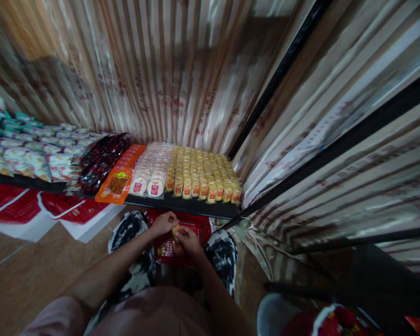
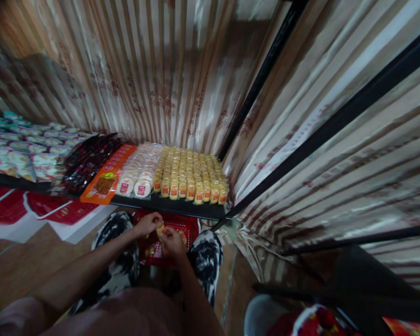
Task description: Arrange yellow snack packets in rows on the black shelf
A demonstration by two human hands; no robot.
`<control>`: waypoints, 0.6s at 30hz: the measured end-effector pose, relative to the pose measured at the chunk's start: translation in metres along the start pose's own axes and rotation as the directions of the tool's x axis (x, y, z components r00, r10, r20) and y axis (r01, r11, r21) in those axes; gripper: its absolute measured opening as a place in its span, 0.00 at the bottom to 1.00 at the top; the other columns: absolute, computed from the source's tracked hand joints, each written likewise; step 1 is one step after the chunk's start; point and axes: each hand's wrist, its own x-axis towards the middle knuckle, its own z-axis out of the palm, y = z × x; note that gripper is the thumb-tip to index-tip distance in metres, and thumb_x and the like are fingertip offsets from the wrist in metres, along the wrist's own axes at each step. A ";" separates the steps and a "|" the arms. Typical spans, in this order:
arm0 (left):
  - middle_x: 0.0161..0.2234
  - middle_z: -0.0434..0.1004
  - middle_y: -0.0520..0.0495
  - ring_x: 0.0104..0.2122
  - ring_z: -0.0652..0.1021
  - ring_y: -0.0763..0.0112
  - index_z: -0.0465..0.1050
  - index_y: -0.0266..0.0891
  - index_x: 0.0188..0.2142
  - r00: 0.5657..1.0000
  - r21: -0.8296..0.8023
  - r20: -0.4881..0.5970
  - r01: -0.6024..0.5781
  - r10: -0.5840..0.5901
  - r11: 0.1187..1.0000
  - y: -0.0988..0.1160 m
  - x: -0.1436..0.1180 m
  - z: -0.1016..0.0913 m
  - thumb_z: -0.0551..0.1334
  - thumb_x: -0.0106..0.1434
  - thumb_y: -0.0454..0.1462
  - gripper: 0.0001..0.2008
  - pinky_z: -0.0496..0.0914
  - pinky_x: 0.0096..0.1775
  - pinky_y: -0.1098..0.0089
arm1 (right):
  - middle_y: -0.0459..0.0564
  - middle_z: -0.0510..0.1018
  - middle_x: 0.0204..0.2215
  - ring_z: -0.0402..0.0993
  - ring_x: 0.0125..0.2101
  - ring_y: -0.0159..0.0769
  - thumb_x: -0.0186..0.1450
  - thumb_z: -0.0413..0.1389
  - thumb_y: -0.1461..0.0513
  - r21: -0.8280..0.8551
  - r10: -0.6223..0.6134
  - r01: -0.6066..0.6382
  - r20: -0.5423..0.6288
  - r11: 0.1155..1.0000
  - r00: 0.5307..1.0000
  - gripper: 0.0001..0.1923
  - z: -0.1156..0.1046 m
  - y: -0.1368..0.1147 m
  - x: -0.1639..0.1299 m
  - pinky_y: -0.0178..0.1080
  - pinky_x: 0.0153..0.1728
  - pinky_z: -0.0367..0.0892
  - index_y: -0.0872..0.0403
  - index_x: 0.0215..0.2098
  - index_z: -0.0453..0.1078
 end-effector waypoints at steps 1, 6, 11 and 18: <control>0.30 0.74 0.51 0.31 0.73 0.71 0.72 0.39 0.35 1.000 -0.024 -0.009 -0.022 0.022 0.999 0.001 0.000 -0.004 0.57 0.57 0.41 0.10 0.64 0.33 0.74 | 0.52 0.79 0.30 0.76 0.31 0.39 0.46 0.62 0.48 0.042 -0.006 0.005 0.006 0.999 1.000 0.24 0.002 -0.003 0.001 0.41 0.36 0.70 0.56 0.34 0.71; 0.28 0.73 0.53 0.27 0.71 0.75 0.68 0.37 0.39 0.988 -0.196 -0.020 -0.157 0.156 0.968 0.010 -0.004 -0.025 0.61 0.53 0.39 0.13 0.64 0.31 0.76 | 0.52 0.78 0.32 0.75 0.31 0.37 0.51 0.60 0.52 0.021 -0.096 0.097 -0.027 0.995 0.995 0.20 0.008 -0.023 0.008 0.39 0.35 0.70 0.56 0.37 0.70; 0.31 0.72 0.52 0.28 0.70 0.75 0.67 0.37 0.40 0.970 -0.170 -0.095 -0.235 0.222 0.957 0.021 -0.010 -0.048 0.60 0.52 0.32 0.14 0.64 0.32 0.76 | 0.50 0.77 0.33 0.74 0.30 0.36 0.56 0.55 0.55 -0.233 -0.180 0.148 -0.121 0.961 0.976 0.16 0.018 -0.048 0.019 0.37 0.33 0.70 0.54 0.40 0.71; 0.34 0.74 0.50 0.29 0.72 0.72 0.66 0.37 0.47 0.950 -0.015 -0.259 -0.182 0.172 0.983 0.030 0.002 -0.077 0.58 0.56 0.34 0.17 0.66 0.35 0.72 | 0.54 0.71 0.42 0.73 0.30 0.31 0.59 0.50 0.63 -0.452 -0.311 0.194 -0.201 0.871 0.929 0.21 0.034 -0.076 0.032 0.37 0.39 0.69 0.56 0.50 0.67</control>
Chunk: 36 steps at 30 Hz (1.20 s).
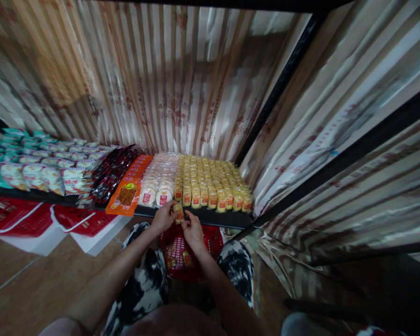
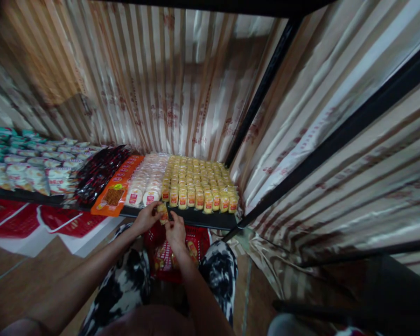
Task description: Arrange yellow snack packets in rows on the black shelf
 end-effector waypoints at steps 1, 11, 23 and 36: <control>0.35 0.74 0.48 0.30 0.73 0.72 0.66 0.37 0.47 1.000 0.007 -0.022 0.003 -0.003 1.000 0.000 0.004 -0.002 0.58 0.56 0.34 0.18 0.66 0.36 0.72 | 0.55 0.71 0.43 0.73 0.32 0.32 0.59 0.49 0.64 -0.037 -0.029 0.029 -0.007 0.999 1.000 0.22 0.000 -0.003 0.003 0.37 0.41 0.69 0.56 0.52 0.66; 0.44 0.69 0.44 0.37 0.73 0.69 0.65 0.38 0.50 0.987 0.165 -0.160 0.015 0.012 0.986 0.004 0.040 0.001 0.59 0.58 0.34 0.19 0.67 0.43 0.70 | 0.54 0.70 0.45 0.66 0.46 0.37 0.59 0.45 0.69 -0.222 -0.145 0.145 0.017 0.964 0.989 0.28 0.004 0.002 0.036 0.39 0.50 0.63 0.54 0.58 0.60; 0.44 0.63 0.43 0.40 0.73 0.66 0.62 0.38 0.52 0.991 0.253 -0.131 0.005 0.029 0.967 0.007 0.060 0.010 0.56 0.61 0.35 0.18 0.67 0.42 0.68 | 0.52 0.72 0.41 0.69 0.42 0.35 0.61 0.43 0.67 -0.236 -0.123 0.120 0.003 0.964 0.992 0.27 0.003 0.011 0.037 0.36 0.46 0.64 0.54 0.59 0.59; 0.47 0.63 0.39 0.45 0.71 0.61 0.57 0.36 0.54 0.989 0.255 -0.145 0.004 0.035 0.967 0.002 0.063 0.022 0.55 0.62 0.33 0.20 0.68 0.44 0.62 | 0.53 0.75 0.37 0.70 0.39 0.34 0.63 0.42 0.65 -0.174 -0.227 0.208 -0.099 0.962 0.969 0.25 0.008 0.020 0.039 0.36 0.44 0.65 0.57 0.58 0.60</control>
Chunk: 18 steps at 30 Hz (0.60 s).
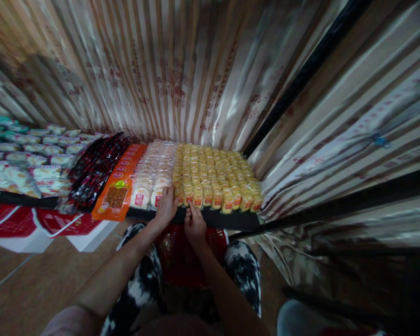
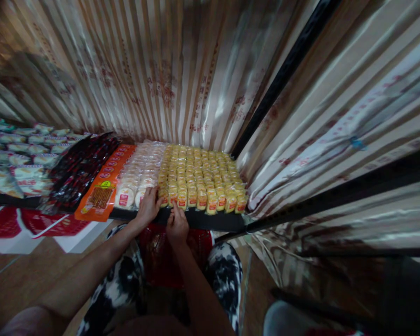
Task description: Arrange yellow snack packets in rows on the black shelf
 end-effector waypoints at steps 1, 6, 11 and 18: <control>0.47 0.63 0.40 0.45 0.71 0.61 0.57 0.36 0.53 1.000 -0.001 -0.003 -0.005 0.005 1.000 0.000 0.001 0.000 0.55 0.61 0.33 0.20 0.68 0.44 0.62 | 0.52 0.75 0.36 0.71 0.38 0.34 0.63 0.42 0.65 0.002 -0.008 0.008 -0.008 1.000 1.000 0.25 0.001 0.001 0.000 0.36 0.44 0.66 0.57 0.58 0.60; 0.46 0.64 0.39 0.45 0.71 0.60 0.57 0.34 0.53 0.999 -0.001 -0.028 -0.018 0.018 1.000 0.000 0.002 0.004 0.55 0.61 0.32 0.20 0.69 0.44 0.61 | 0.51 0.75 0.35 0.71 0.37 0.34 0.63 0.43 0.64 0.004 -0.017 0.017 -0.027 1.000 0.999 0.24 0.001 0.002 0.001 0.35 0.42 0.67 0.55 0.58 0.60; 0.46 0.63 0.40 0.46 0.71 0.60 0.57 0.35 0.53 0.998 -0.014 -0.058 -0.028 0.028 1.000 0.000 0.003 0.008 0.55 0.60 0.32 0.20 0.69 0.44 0.61 | 0.51 0.75 0.34 0.71 0.37 0.34 0.63 0.43 0.64 0.012 -0.001 0.002 -0.019 1.000 1.000 0.25 0.001 0.002 0.003 0.35 0.43 0.66 0.56 0.58 0.60; 0.46 0.63 0.38 0.46 0.71 0.59 0.57 0.33 0.53 0.998 -0.031 -0.070 -0.003 0.001 1.000 0.002 0.003 0.009 0.55 0.61 0.33 0.21 0.70 0.44 0.59 | 0.51 0.75 0.35 0.71 0.36 0.34 0.62 0.44 0.65 0.050 0.024 -0.023 -0.017 0.998 1.000 0.26 -0.001 0.001 0.003 0.35 0.43 0.67 0.56 0.58 0.60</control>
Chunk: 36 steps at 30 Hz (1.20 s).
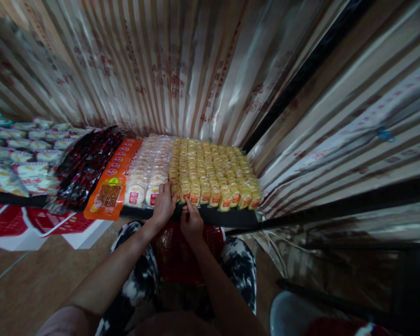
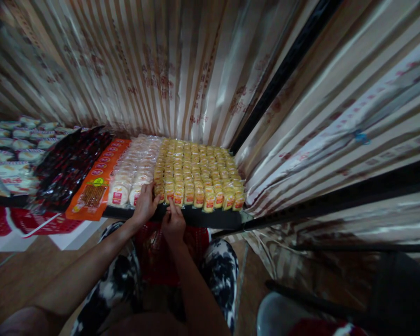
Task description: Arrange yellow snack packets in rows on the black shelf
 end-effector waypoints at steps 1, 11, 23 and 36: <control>0.46 0.63 0.38 0.46 0.71 0.59 0.57 0.34 0.54 1.000 -0.009 -0.015 -0.001 0.001 1.000 0.000 -0.001 0.001 0.55 0.61 0.34 0.21 0.69 0.45 0.59 | 0.51 0.75 0.35 0.71 0.35 0.33 0.61 0.44 0.65 0.025 0.005 -0.005 -0.003 1.000 1.000 0.25 -0.001 0.001 -0.001 0.35 0.42 0.67 0.55 0.58 0.60; 0.46 0.60 0.38 0.47 0.68 0.60 0.54 0.34 0.56 0.981 -0.070 -0.175 -0.097 0.084 0.993 0.001 -0.019 -0.002 0.54 0.60 0.31 0.24 0.69 0.47 0.58 | 0.53 0.69 0.41 0.71 0.35 0.32 0.60 0.48 0.63 0.472 0.075 -0.061 -0.012 0.879 0.997 0.17 -0.013 0.012 -0.006 0.32 0.29 0.72 0.53 0.45 0.70; 0.48 0.62 0.38 0.50 0.67 0.62 0.61 0.33 0.51 0.963 0.039 0.041 -0.269 0.268 0.962 0.002 -0.059 0.010 0.51 0.59 0.29 0.19 0.66 0.52 0.61 | 0.53 0.65 0.49 0.63 0.51 0.38 0.54 0.47 0.69 0.084 0.000 -0.006 0.071 0.996 0.997 0.31 -0.027 0.020 0.001 0.40 0.51 0.63 0.53 0.57 0.62; 0.53 0.61 0.38 0.54 0.63 0.60 0.59 0.37 0.56 0.955 0.204 0.061 -0.296 0.290 0.933 0.007 -0.066 0.003 0.52 0.56 0.27 0.27 0.61 0.54 0.58 | 0.52 0.64 0.54 0.59 0.55 0.39 0.51 0.48 0.70 0.047 -0.014 0.007 0.144 0.999 0.989 0.36 -0.029 0.022 0.002 0.45 0.55 0.59 0.51 0.59 0.58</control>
